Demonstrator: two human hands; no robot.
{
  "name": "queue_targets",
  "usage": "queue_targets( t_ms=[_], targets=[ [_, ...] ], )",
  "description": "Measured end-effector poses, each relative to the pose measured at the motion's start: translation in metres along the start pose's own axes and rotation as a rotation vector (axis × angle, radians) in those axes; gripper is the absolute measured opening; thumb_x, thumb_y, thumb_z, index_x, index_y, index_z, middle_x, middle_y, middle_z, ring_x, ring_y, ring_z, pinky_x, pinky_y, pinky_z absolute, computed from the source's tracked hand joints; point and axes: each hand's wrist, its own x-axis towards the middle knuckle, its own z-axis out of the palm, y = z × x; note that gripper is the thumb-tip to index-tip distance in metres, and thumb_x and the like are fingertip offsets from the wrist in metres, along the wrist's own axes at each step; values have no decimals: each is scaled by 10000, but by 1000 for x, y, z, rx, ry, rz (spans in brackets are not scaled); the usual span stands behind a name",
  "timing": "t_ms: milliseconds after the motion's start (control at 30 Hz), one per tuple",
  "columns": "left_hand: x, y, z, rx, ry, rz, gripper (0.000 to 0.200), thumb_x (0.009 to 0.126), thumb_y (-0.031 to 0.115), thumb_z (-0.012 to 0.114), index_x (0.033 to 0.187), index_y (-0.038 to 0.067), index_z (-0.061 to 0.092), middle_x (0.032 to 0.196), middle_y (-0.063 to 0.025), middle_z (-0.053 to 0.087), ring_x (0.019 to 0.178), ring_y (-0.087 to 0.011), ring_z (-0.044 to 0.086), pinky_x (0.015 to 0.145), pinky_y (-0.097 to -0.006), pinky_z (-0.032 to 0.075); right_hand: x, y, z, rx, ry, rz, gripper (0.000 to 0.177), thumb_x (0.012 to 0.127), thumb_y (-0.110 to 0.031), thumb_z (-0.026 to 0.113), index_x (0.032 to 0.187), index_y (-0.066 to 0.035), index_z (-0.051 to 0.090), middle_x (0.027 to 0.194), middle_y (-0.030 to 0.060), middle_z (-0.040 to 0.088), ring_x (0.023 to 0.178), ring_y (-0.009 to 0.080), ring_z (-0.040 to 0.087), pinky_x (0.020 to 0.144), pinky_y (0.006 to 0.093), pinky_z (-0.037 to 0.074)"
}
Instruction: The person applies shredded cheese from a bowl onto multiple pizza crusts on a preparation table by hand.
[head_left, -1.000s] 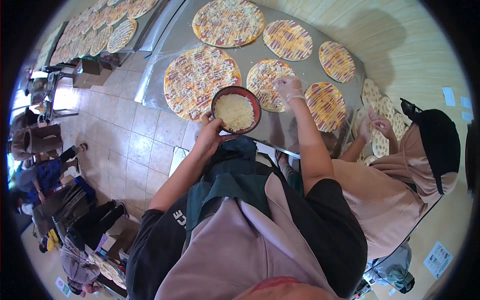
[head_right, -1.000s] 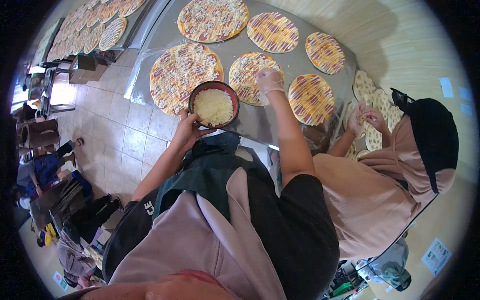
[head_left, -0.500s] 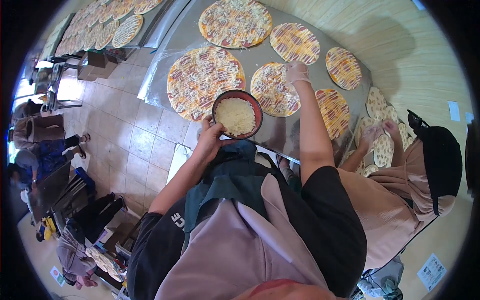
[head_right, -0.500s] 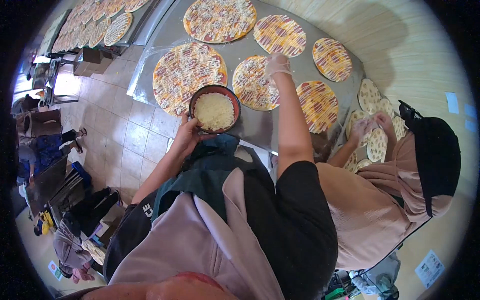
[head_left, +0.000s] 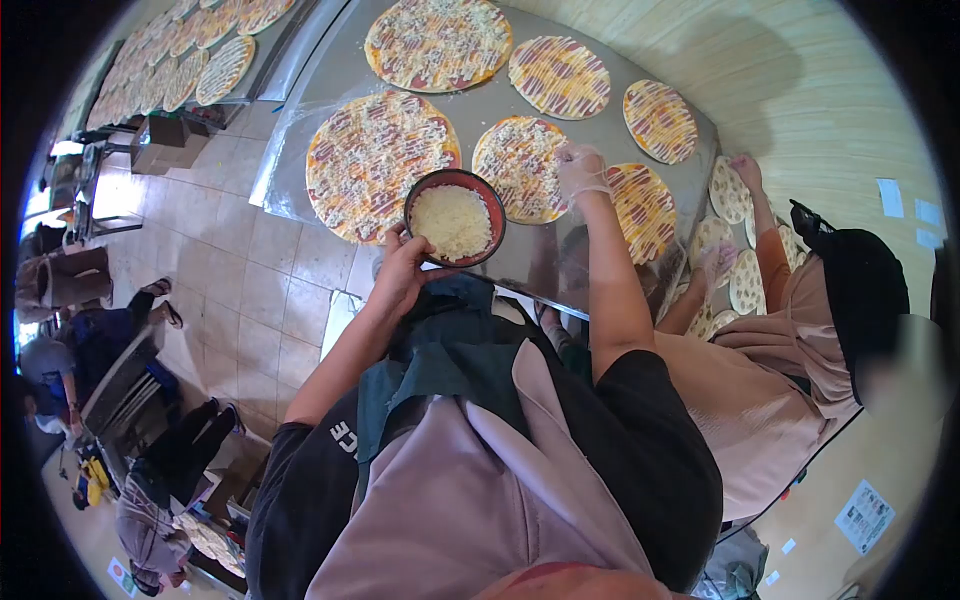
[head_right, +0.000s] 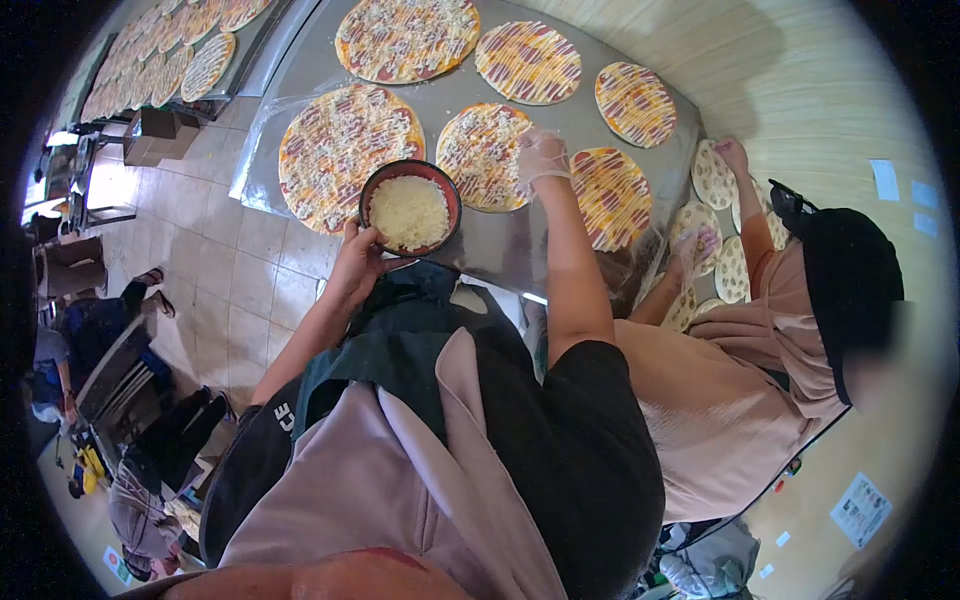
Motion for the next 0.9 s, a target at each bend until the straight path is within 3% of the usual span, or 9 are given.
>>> queue_targets(
  t_ms=[133,200,267,433,533,633,700,767,900],
  targets=[
    [6,0,10,45,10,24,507,796,30,432,1246,79,204,1207,-163,386,1077,-303,493,791,-561,516,-9,-23,-9,204,-80,-1,137,762,-96,599,864,-71,688,857,126,671,811,232,645,747,320,491],
    [10,1,17,54,10,14,513,798,33,437,1251,73,201,1207,-165,383,1079,-305,488,783,-560,520,-24,-50,-13,543,-119,-219,118,755,-73,596,829,-44,683,822,132,664,786,236,646,740,330,497],
    [16,0,21,57,-27,24,517,799,39,452,1252,61,204,1184,-173,396,1036,-310,510,742,-541,538,-51,-90,-31,454,-291,-404,208,707,-47,608,906,-44,667,854,136,648,808,262,637,763,348,498],
    [29,-2,29,116,-69,15,524,780,20,471,1235,74,216,1021,-162,472,846,-285,571,669,-508,560,-85,-126,0,-79,-211,-735,388,651,-154,638,1030,-79,609,1002,125,599,958,298,570,821,391,476],
    [25,5,23,133,-84,-7,642,743,1,523,1271,56,162,1045,-173,468,824,-237,571,626,-442,558,-97,-126,4,-29,-316,-841,246,683,-176,616,914,-93,635,981,125,591,937,308,572,809,396,469],
    [26,-1,20,146,-109,31,631,741,-7,517,1272,61,183,1042,-156,475,832,-233,566,625,-434,555,-85,-127,-21,-152,-369,-777,241,716,-208,593,914,-76,632,978,115,594,960,304,571,808,388,471],
    [30,-2,25,149,-109,26,632,741,-4,519,1280,70,197,1036,-140,478,830,-232,565,627,-433,554,-83,-121,-16,-161,-162,-725,264,745,-242,576,939,-77,641,1004,130,614,940,295,598,807,378,481],
    [31,-1,32,192,-60,120,647,742,0,523,1291,86,192,1031,-135,474,839,-230,564,634,-438,553,-89,-124,-13,-298,-272,-352,223,723,-182,559,887,-87,676,961,116,628,902,301,594,782,378,488],
    [27,-7,41,235,-50,148,639,746,-5,526,1285,107,202,979,-120,494,780,-210,571,583,-407,554,-104,-117,-7,-280,-466,-415,261,752,-224,556,846,-17,684,931,195,644,891,297,635,747,390,506]
  ],
)
